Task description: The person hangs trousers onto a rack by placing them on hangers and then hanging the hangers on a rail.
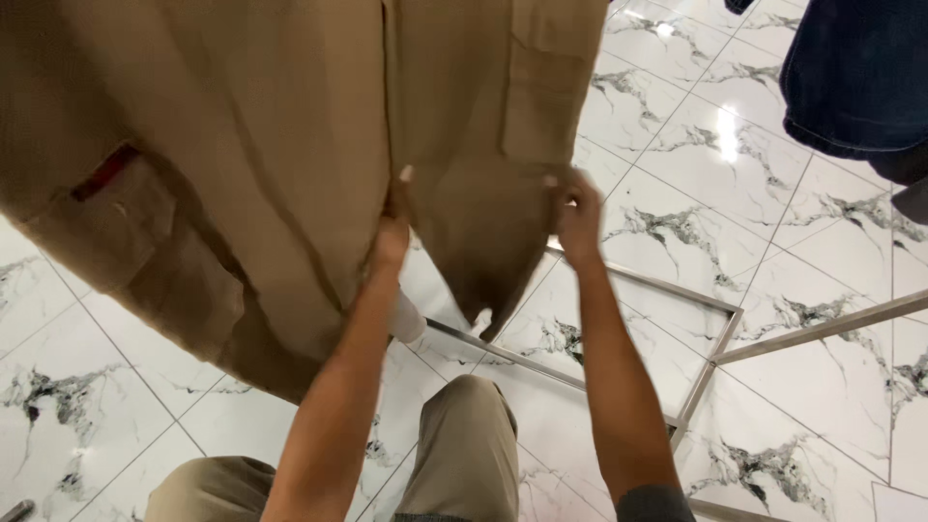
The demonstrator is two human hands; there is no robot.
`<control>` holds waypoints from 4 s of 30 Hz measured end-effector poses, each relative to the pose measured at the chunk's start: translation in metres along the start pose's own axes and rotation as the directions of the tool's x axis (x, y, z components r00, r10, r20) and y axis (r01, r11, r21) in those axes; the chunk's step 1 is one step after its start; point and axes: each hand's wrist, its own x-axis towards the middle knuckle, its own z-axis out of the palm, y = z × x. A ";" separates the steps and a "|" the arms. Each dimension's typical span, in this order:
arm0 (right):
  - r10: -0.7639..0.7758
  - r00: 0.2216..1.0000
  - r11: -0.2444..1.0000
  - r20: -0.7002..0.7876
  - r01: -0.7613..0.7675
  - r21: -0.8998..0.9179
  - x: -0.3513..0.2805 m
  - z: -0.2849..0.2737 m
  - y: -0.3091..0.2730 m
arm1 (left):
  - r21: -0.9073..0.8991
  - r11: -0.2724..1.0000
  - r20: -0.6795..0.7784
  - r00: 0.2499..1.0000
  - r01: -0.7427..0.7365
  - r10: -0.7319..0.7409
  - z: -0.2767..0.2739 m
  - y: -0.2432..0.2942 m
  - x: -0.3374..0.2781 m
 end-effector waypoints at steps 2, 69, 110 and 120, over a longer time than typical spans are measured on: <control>0.149 0.989 0.979 0.024 -0.151 0.139 -0.005 -0.007 -0.001 | -0.398 0.895 0.150 0.977 0.201 -0.153 0.023 -0.008 -0.007; 0.335 0.895 0.897 0.294 -0.399 0.192 -0.188 0.196 0.061 | -0.466 0.704 0.156 0.833 0.536 -0.531 -0.052 -0.171 -0.175; 0.689 0.692 0.724 0.214 -0.646 -0.243 -0.231 0.175 0.104 | 0.266 0.867 0.963 -0.071 0.421 -0.261 -0.055 -0.182 -0.241; 0.089 0.994 0.598 0.068 -0.108 0.794 0.032 0.048 -0.119 | -0.944 0.076 0.301 0.746 0.320 0.594 -0.180 -0.005 0.028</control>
